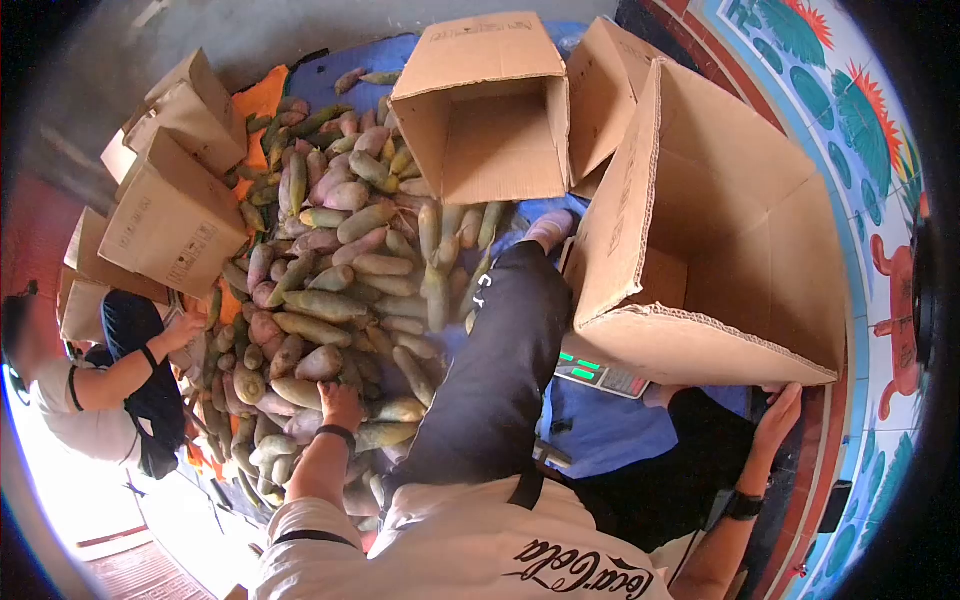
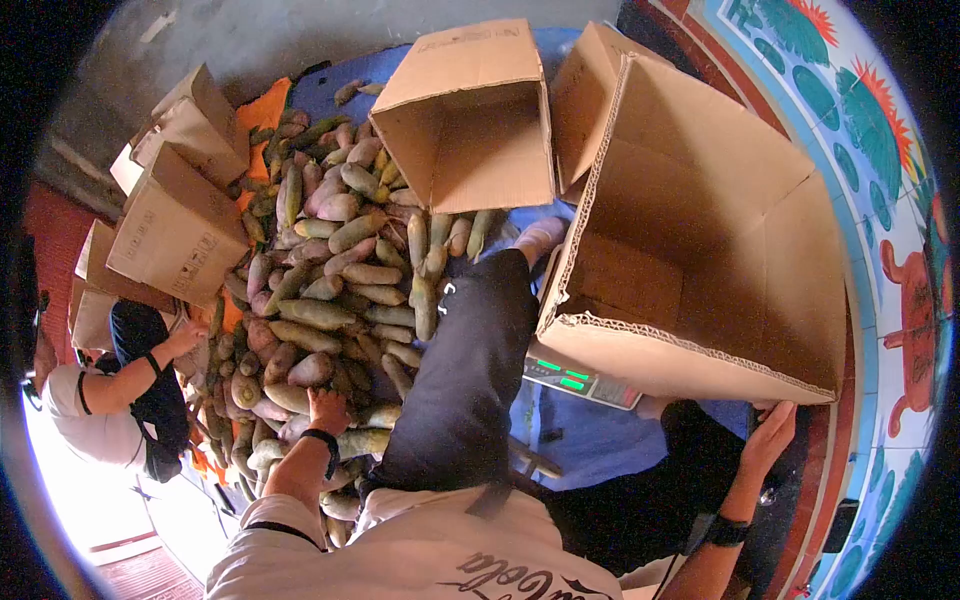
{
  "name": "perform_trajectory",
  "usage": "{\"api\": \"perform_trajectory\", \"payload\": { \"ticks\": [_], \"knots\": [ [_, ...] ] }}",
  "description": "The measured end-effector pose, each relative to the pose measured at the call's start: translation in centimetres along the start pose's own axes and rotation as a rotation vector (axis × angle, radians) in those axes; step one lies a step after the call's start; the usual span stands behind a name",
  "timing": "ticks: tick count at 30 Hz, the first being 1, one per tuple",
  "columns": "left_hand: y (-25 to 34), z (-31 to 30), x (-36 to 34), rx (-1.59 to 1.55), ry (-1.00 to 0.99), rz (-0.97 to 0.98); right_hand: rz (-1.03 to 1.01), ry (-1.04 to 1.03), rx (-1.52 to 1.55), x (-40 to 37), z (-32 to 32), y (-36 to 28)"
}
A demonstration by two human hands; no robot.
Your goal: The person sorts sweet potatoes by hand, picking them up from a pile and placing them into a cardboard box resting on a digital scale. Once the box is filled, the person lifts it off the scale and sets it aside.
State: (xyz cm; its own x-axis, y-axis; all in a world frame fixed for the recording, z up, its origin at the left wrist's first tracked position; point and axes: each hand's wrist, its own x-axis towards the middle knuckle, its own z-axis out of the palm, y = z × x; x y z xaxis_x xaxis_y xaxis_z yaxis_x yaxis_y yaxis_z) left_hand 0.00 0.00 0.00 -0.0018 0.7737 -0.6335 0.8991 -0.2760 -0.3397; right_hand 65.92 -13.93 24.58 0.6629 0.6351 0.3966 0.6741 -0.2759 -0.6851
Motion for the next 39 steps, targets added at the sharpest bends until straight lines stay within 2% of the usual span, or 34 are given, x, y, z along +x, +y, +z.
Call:
{"api": "perform_trajectory", "payload": {
  "ticks": [2, 5, 8, 11, 13, 15, 17, 19, 20, 22, 23, 25, 27, 29, 31, 32, 34, 35, 37, 39],
  "knots": [
    [1.1, -1.2, -1.1, -0.002, -0.008, 0.018, -0.016, 0.023, 0.026, 0.3, -0.3, -0.4],
    [-0.6, -3.1, -1.7, 0.068, -0.001, 0.049, -0.007, 0.04, 0.055, -0.3, 1.1, -0.7],
    [-0.6, 1.5, 1.0, 0.107, 0.041, 0.074, -0.028, 0.021, 0.016, -0.1, 0.7, -1.5],
    [-0.2, -1.1, -0.2, 0.161, -0.011, 0.12, -0.057, 0.038, 0.034, -0.2, 1.0, -1.3],
    [-0.2, -1.5, 0.3, 0.131, 0.077, 0.097, -0.02, 0.041, 0.052, -0.4, 1.2, -2.4],
    [0.0, -3.1, 1.0, -0.125, 0.251, 0.044, 0.018, 0.042, 0.075, -0.4, 1.3, -2.9],
    [0.6, -9.7, -0.5, -0.105, 0.244, 0.008, -0.045, 0.021, 0.036, -0.3, 1.4, -2.9],
    [0.6, -12.8, 0.0, -0.502, 0.351, -0.104, -0.076, 0.056, 0.017, -0.3, 1.6, -3.3],
    [0.4, -13.5, 0.8, -0.499, 0.362, -0.103, -0.105, 0.078, -0.011, -0.3, 1.7, -3.3],
    [0.3, -15.2, 2.0, -0.736, 0.756, -0.086, -0.108, 0.072, -0.003, -0.3, 1.6, -3.1],
    [0.2, -16.7, 1.7, -0.734, 0.764, -0.087, -0.112, 0.056, -0.001, -0.3, 1.6, -3.0],
    [1.2, -23.8, -2.2, -0.994, 0.963, -0.002, -0.108, 0.046, 0.0, -0.3, 1.6, -2.8],
    [2.0, -27.6, -3.6, -1.041, 1.232, 0.107, -0.101, 0.036, -0.002, -0.3, 1.4, -2.7],
    [3.0, -32.4, -7.3, -1.076, 1.267, 0.146, -0.069, 0.039, 0.004, -0.4, 1.5, -2.7],
    [4.1, -35.8, -10.1, -1.288, 1.468, 0.32, -0.082, 0.029, 0.032, -0.5, 1.4, -3.3],
    [4.9, -37.4, -11.9, -1.287, 1.473, 0.327, -0.099, 0.011, 0.056, -0.5, 1.3, -3.4],
    [6.8, -40.1, -15.2, -1.72, 1.513, 0.589, -0.108, 0.011, 0.068, -0.4, 1.3, -3.1],
    [7.7, -40.9, -16.1, -1.718, 1.517, 0.592, -0.117, 0.005, 0.079, -0.4, 1.3, -3.0],
    [9.3, -42.2, -17.2, -1.57, 1.674, 0.837, -0.114, 0.004, 0.074, -0.4, 1.2, -3.2],
    [10.5, -43.0, -17.7, -1.253, 1.721, 0.922, -0.11, 0.001, 0.068, -0.4, 1.2, -3.3]
  ]
}}
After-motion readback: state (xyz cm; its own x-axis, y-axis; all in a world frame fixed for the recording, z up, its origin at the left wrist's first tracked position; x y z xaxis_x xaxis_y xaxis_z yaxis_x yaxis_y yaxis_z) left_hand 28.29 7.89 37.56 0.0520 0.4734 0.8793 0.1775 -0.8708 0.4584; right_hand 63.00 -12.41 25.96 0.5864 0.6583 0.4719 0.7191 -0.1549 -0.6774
